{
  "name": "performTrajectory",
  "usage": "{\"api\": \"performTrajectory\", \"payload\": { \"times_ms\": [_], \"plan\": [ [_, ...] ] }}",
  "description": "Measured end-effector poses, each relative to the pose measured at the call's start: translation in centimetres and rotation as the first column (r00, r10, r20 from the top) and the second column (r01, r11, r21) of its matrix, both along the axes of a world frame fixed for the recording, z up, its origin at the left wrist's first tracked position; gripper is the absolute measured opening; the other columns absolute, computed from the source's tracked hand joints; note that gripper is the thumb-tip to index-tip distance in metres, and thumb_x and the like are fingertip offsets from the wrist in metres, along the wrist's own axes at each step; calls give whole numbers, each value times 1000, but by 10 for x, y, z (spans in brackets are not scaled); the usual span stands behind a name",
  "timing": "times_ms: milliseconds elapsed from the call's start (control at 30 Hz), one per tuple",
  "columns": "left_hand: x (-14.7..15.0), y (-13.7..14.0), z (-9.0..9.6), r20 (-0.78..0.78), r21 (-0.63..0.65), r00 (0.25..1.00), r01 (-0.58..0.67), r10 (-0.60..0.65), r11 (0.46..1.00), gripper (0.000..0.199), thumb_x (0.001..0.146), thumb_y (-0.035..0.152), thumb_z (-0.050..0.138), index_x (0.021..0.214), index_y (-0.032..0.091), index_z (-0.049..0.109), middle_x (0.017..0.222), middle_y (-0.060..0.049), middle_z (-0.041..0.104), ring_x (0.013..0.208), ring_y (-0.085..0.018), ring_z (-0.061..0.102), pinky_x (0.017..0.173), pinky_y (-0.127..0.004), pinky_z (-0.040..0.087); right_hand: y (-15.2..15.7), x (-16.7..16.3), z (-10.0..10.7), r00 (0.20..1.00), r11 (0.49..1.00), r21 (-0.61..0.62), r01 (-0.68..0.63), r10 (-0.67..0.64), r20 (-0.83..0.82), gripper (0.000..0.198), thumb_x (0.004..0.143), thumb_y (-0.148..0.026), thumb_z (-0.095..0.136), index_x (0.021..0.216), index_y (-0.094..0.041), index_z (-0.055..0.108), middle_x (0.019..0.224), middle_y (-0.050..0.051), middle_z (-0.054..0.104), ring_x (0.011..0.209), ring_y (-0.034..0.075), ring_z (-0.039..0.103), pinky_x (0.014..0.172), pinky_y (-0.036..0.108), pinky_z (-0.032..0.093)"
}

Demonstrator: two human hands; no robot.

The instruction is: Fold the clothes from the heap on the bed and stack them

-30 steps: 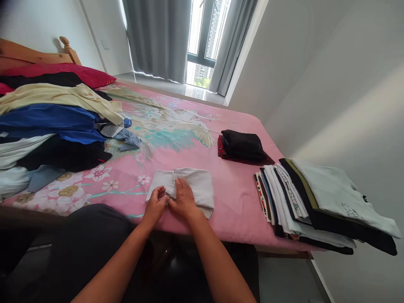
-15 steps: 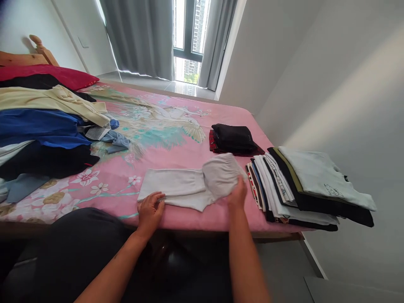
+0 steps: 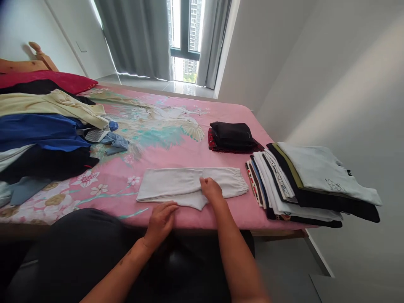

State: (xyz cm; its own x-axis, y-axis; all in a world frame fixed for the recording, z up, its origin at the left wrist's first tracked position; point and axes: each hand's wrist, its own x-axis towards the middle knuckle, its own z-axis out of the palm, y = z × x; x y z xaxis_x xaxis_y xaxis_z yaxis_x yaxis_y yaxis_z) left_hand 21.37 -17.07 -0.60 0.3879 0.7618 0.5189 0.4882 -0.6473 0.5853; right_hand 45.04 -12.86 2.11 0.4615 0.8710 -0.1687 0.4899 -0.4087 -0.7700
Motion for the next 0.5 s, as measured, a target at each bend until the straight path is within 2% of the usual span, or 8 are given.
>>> {"api": "performTrajectory", "payload": {
  "times_ms": [67,133,267,367,433,500],
  "plan": [
    [8,-6,1,0,-16,997,74,-74,997,26,83,12,49,100,23,65,107,-4,67,107,-19,58,95,-38,43,16,-4,-1,1000,999,-54,1,-1,-4,37,70,-54,60,68,-16,58,75,10,63,86,25,58,72,30,42],
    [19,-10,3,-44,-46,985,164,-166,985,27,86,15,46,105,23,64,113,-4,66,113,-19,56,100,-39,41,25,-8,0,999,998,-67,-11,9,-41,34,66,-49,65,68,-16,58,75,9,62,86,24,58,69,28,43],
    [44,-5,9,-207,-126,930,281,-302,951,34,89,23,45,121,19,56,130,-9,56,126,-23,46,110,-46,31,27,-19,13,975,998,-28,-60,52,-214,33,76,-46,53,86,-15,58,71,3,60,66,15,56,54,24,45],
    [55,15,9,-293,-156,910,257,-293,954,44,88,30,47,129,14,49,137,-14,48,131,-28,39,110,-49,30,24,-31,29,945,997,30,-74,80,-318,35,80,-47,49,97,-17,55,71,0,56,54,10,52,45,22,45],
    [55,35,8,-298,-169,930,170,-215,971,47,87,33,50,130,14,48,136,-16,48,128,-28,42,107,-46,34,23,-37,39,912,995,90,-54,86,-400,35,79,-47,53,98,-18,54,69,-2,54,50,9,49,40,21,44],
    [48,57,8,-277,-187,955,53,-104,981,41,88,33,52,125,17,52,130,-14,52,119,-25,50,101,-44,41,23,-41,46,868,989,146,-6,78,-491,33,76,-45,58,95,-18,55,66,-3,54,46,8,48,36,20,43]
  ]
}}
